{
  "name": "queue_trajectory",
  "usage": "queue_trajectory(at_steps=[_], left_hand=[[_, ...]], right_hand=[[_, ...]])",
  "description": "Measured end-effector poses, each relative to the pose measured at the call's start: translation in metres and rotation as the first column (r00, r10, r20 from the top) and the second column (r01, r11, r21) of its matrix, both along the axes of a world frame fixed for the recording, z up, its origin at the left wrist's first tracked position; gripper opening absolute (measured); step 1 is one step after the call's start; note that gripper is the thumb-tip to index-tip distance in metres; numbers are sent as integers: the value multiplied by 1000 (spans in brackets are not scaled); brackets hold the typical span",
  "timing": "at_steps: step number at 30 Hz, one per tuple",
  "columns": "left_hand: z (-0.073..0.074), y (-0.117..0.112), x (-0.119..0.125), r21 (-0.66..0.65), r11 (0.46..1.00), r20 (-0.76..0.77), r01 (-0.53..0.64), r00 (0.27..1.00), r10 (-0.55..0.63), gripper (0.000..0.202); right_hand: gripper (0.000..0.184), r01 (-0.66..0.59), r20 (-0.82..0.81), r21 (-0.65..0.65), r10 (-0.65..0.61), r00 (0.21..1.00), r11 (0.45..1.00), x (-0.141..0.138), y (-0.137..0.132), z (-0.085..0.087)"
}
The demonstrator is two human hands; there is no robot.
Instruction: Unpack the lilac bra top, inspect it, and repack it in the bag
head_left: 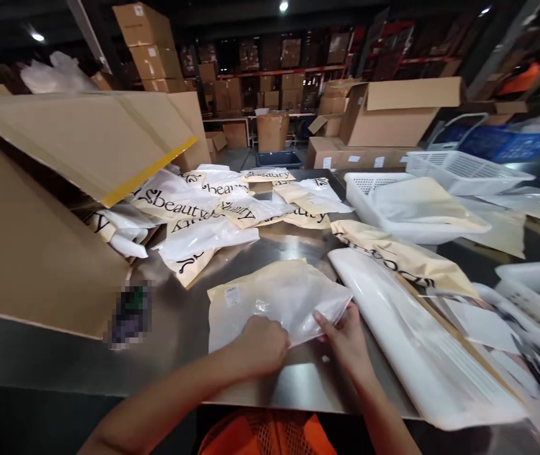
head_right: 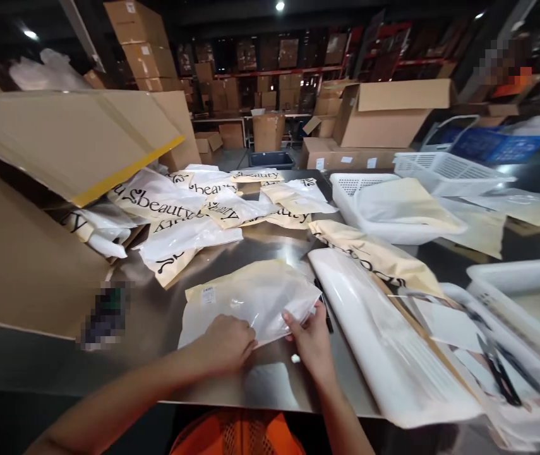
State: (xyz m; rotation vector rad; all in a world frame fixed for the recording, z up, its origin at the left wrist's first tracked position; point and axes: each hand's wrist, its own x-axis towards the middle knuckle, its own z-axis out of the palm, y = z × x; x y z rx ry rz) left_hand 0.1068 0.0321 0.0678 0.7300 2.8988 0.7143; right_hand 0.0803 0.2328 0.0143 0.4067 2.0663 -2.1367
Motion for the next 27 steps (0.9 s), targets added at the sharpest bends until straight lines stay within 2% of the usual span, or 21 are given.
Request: queue_trajectory(at_steps=[3, 6, 9, 12, 14, 16, 18, 21, 23, 25, 27], left_hand=[[28, -10, -23, -4, 992, 21, 130, 991, -130, 29], [46, -10, -34, -125, 987, 57, 96, 994, -90, 38], [38, 5, -30, -371, 923, 72, 104, 994, -84, 50], [19, 21, -19, -460, 867, 129, 192, 980, -149, 41], [12, 26, -13, -455, 866, 149, 209, 976, -157, 36], [11, 27, -10, -424, 885, 158, 192, 978, -137, 42], [13, 27, -11, -364, 917, 154, 165, 981, -116, 45], [15, 25, -18, -231, 961, 155, 153, 981, -119, 39], [16, 24, -23, -180, 979, 140, 100, 987, -75, 44], [17, 26, -25, -188, 981, 106, 43, 994, -23, 47], [19, 29, -25, -211, 976, 89, 53, 995, -34, 42]], right_hand=[[115, -23, -37, -46, 21, 999, 999, -5, 9, 7], [116, -25, -77, -98, 17, 997, 995, -9, 14, 8], [115, -57, -80, -139, 47, 996, 989, -13, 9, 8], [112, -132, -96, -237, 112, 989, 962, -14, 0, 9], [110, -170, -133, -301, 135, 982, 938, -15, -6, 11], [108, -189, -165, -321, 142, 976, 928, -17, -10, 11], [108, -210, -178, -309, 161, 971, 927, -19, -13, 11], [112, -240, -182, -269, 195, 964, 933, -22, -15, 10], [113, -254, -185, -233, 214, 959, 939, -24, -15, 11], [114, -272, -183, -207, 236, 954, 940, -25, -16, 13], [118, -273, -158, -205, 243, 957, 940, -25, -17, 15]])
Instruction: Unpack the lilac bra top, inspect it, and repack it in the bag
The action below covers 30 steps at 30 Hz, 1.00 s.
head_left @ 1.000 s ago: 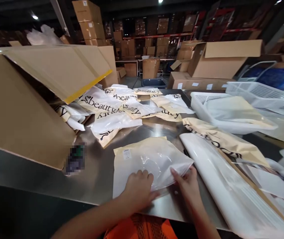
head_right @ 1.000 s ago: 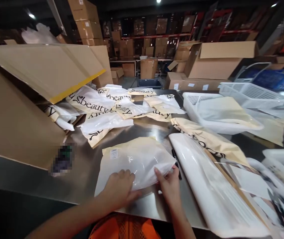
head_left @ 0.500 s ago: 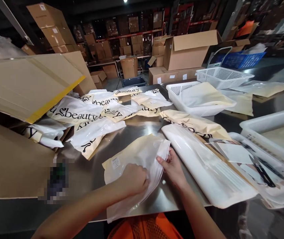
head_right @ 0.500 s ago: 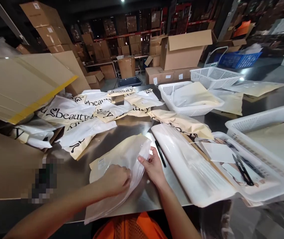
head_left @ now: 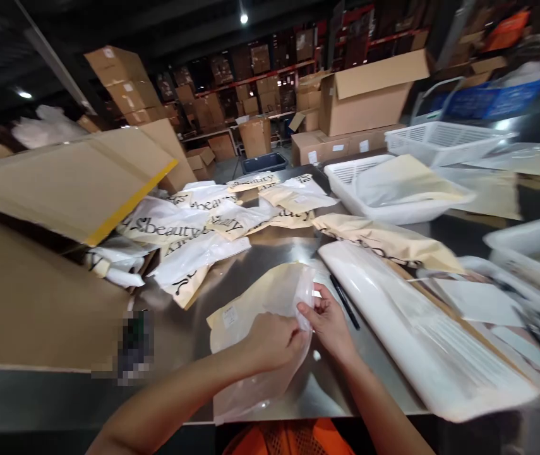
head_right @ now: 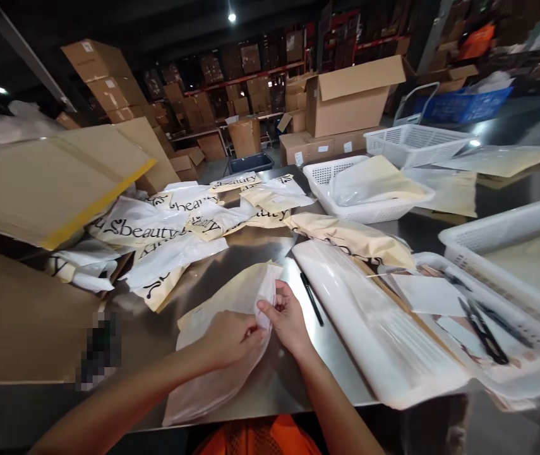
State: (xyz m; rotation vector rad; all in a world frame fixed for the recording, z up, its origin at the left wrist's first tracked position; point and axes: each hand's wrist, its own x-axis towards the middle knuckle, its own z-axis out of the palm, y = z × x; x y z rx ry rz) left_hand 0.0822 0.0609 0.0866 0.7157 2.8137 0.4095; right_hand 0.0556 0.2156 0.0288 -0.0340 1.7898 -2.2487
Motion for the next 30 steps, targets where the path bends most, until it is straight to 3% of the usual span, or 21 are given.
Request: queue_trajectory(at_steps=[4, 7, 11, 13, 15, 18, 21, 24, 25, 26, 27, 28, 30], left_hand=[[5, 1, -1, 50, 999, 11, 12, 1000, -13, 28], [15, -16, -11, 177, 976, -9, -124, 992, 127, 28], [41, -55, -26, 363, 881, -83, -305, 931, 356, 30], [58, -68, -29, 403, 855, -156, -325, 897, 414, 29], [73, -73, -29, 391, 879, -231, -273, 895, 381, 29], [89, -70, -27, 309, 943, -297, -126, 929, 222, 27], [95, -69, -31, 163, 986, -341, -22, 937, 77, 25], [94, -69, -36, 87, 996, -347, 31, 938, 2, 26], [92, -66, -36, 94, 995, -346, 28, 938, 6, 27], [91, -63, -34, 116, 993, -350, 9, 936, 33, 28], [89, -59, -32, 150, 989, -350, -12, 935, 64, 31], [86, -55, -30, 197, 980, -336, -28, 937, 95, 34], [76, -48, -25, 321, 944, -249, -77, 955, 163, 41]], right_hand=[[122, 22, 49, 36, -24, 999, 999, 3, 5, 0], [115, -43, 20, 113, 41, 999, 993, 4, 21, -6], [119, -102, 73, 273, 85, 994, 957, -2, 49, -16], [120, -2, 30, 374, -10, 999, 927, -6, 58, -22], [116, 164, -103, 455, -131, 986, 875, -9, 63, -28], [101, 394, -346, 579, -223, 911, 713, -9, 61, -33], [84, 576, -540, 651, -232, 809, 495, -3, 51, -30], [69, 795, -752, 555, -260, 606, 244, 10, 33, -25], [65, 834, -793, 509, -258, 551, 214, 16, 26, -24], [62, 833, -798, 498, -250, 549, 240, 24, 19, -24], [58, 783, -756, 535, -236, 611, 316, 32, 13, -25], [55, 670, -653, 604, -213, 726, 431, 39, 9, -25], [48, 319, -341, 688, -97, 935, 652, 51, 5, -27]])
